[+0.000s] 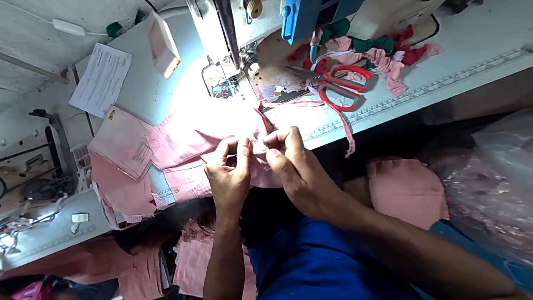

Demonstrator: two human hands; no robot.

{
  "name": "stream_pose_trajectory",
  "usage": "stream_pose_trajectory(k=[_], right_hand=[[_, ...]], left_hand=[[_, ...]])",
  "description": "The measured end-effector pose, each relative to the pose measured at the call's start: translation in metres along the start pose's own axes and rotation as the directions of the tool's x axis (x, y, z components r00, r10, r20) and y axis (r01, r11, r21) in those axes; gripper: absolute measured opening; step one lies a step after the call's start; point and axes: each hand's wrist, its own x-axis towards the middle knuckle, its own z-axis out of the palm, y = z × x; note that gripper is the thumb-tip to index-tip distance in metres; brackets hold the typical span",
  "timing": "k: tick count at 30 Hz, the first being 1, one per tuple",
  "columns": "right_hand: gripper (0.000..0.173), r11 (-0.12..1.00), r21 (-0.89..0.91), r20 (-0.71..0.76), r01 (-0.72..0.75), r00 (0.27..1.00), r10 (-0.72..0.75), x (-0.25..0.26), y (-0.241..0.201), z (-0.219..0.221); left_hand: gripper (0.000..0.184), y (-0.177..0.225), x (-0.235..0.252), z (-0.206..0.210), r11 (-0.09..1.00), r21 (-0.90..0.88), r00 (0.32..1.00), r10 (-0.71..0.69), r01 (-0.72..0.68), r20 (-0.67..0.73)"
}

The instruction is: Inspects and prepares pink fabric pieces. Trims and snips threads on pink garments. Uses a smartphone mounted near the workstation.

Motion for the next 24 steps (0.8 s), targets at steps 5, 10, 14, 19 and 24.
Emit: stream_pose_trajectory(k=[5,10,14,19,24], right_hand=[[0.018,0.995,-0.053,-0.024,-0.082,0.996,0.081,0.001,0.004,0.007],[0.015,0.996,-0.046,-0.115,-0.070,0.991,0.065,0.006,0.014,0.014],[0.016,0.997,-0.054,-0.166,-0.056,0.985,0.047,0.006,0.016,0.018],[0.015,0.998,-0.048,-0.186,-0.041,0.982,0.032,0.009,0.018,0.020],[0.013,0.995,-0.103,-0.203,0.005,0.979,-0.026,0.012,0.019,0.018]], left_hand=[[0.011,0.004,-0.001,0.003,0.999,0.045,1.000,-0.004,0.005,-0.026],[0.013,0.006,-0.004,0.005,0.999,0.037,1.000,-0.012,0.012,-0.013],[0.014,0.006,-0.005,0.007,1.000,0.025,1.000,-0.010,0.011,-0.021],[0.015,0.005,-0.004,0.010,0.999,0.026,0.999,-0.023,0.023,-0.024],[0.016,0.005,-0.004,0.010,0.997,0.077,1.000,-0.008,0.009,-0.015]])
